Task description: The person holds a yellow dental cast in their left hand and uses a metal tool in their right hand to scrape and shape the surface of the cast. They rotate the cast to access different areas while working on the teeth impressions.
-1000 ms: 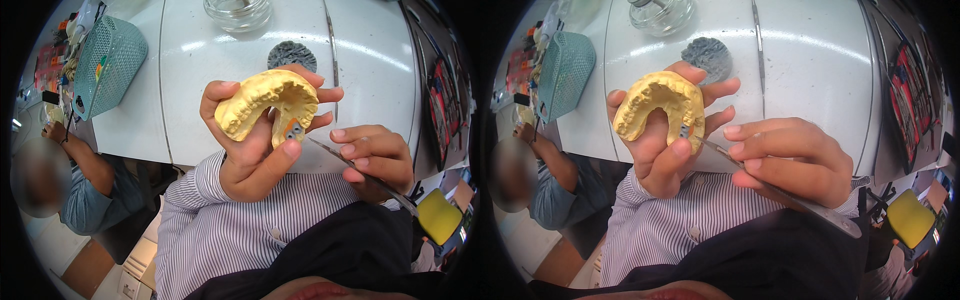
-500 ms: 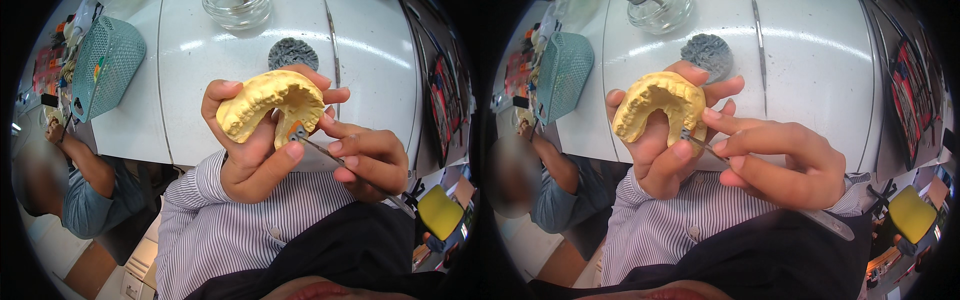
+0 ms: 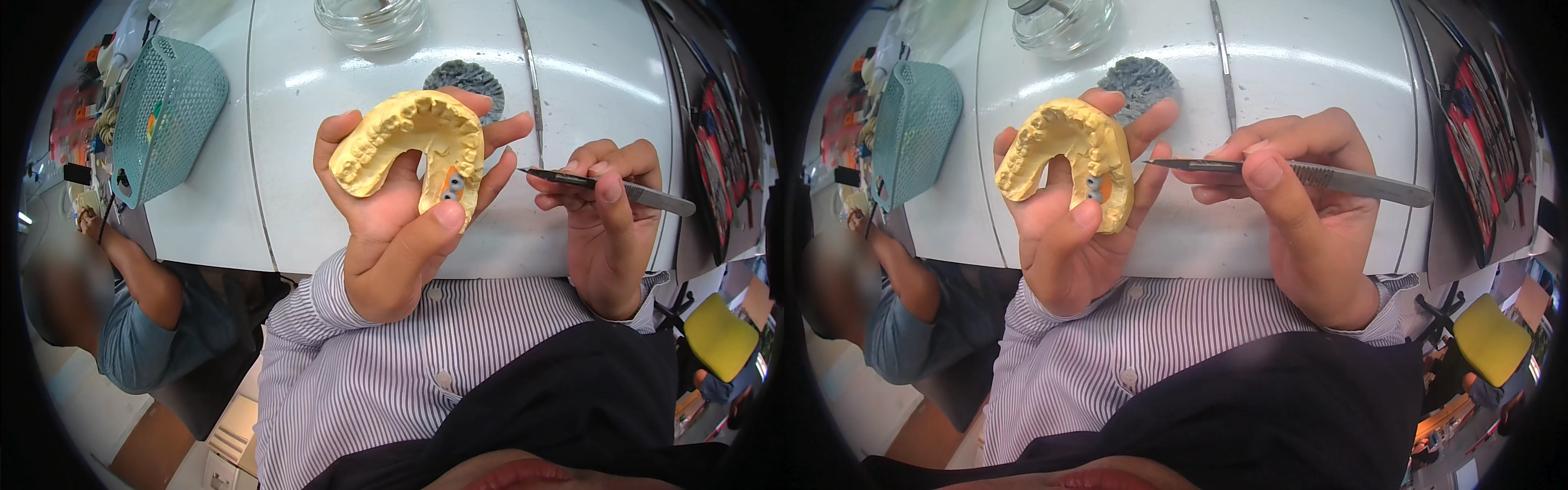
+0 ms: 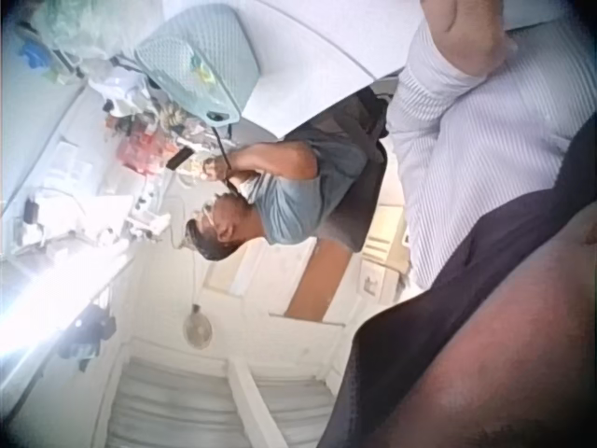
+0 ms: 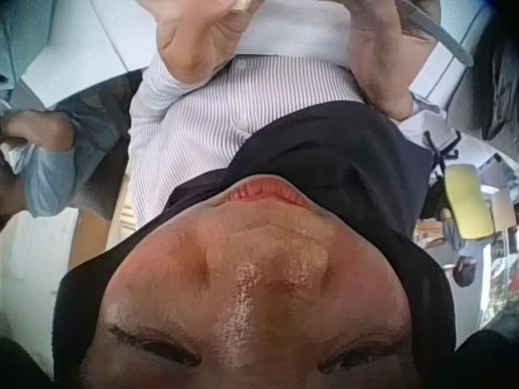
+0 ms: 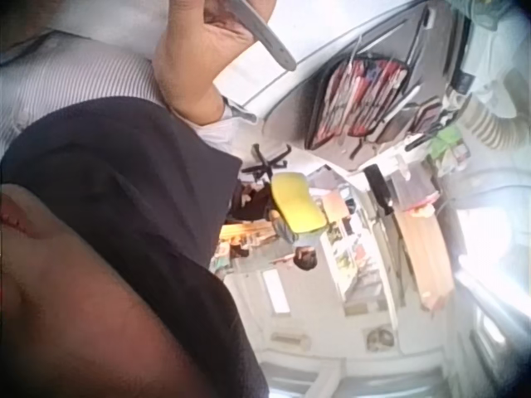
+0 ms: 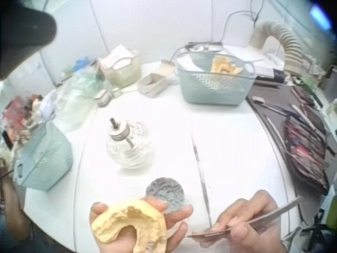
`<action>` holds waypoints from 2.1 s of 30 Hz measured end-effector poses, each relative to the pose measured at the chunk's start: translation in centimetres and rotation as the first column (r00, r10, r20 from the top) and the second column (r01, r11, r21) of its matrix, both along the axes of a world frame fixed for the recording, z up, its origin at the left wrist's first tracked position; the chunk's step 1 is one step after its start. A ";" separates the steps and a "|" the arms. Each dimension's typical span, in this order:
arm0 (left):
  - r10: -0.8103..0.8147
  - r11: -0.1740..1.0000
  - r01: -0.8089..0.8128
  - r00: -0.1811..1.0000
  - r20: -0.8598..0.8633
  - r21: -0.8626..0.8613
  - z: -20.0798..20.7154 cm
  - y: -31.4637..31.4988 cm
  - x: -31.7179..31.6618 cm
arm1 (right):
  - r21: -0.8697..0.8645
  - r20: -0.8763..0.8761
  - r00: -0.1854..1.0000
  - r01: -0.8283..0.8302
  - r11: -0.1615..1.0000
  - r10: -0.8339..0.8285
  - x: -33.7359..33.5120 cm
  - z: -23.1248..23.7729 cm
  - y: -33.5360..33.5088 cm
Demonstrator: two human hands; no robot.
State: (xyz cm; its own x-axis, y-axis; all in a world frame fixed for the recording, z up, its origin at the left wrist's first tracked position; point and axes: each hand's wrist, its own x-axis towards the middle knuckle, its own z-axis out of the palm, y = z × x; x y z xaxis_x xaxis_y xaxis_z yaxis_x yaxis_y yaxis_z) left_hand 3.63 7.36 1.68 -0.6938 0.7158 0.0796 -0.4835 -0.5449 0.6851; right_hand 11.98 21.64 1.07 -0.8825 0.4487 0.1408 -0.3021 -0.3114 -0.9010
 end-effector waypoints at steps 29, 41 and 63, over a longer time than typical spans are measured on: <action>-0.053 0.988 0.075 0.985 -0.164 0.133 -1.1 0.5 0.2 | 0.773 -0.245 0.930 0.018 0.634 0.273 0.2 0.9 0.8; -0.041 0.988 0.073 0.974 -0.224 0.137 -1.5 0.5 0.2 | 0.741 -0.231 0.937 -0.006 0.672 0.262 0.2 0.7 0.7; 0.005 1.000 -0.007 0.992 -0.123 -0.013 -0.7 0.4 0.8 | 0.716 -0.235 0.948 0.020 0.698 0.214 0.2 0.7 0.2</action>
State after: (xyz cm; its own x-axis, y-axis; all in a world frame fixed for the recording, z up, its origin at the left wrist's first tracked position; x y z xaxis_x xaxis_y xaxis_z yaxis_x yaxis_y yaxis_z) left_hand 4.42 7.74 0.97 -0.6838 0.7130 0.1550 -0.3917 -0.5379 0.7465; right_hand 12.20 21.80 1.76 -0.7828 0.0279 0.6217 -0.5789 0.3341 -0.7438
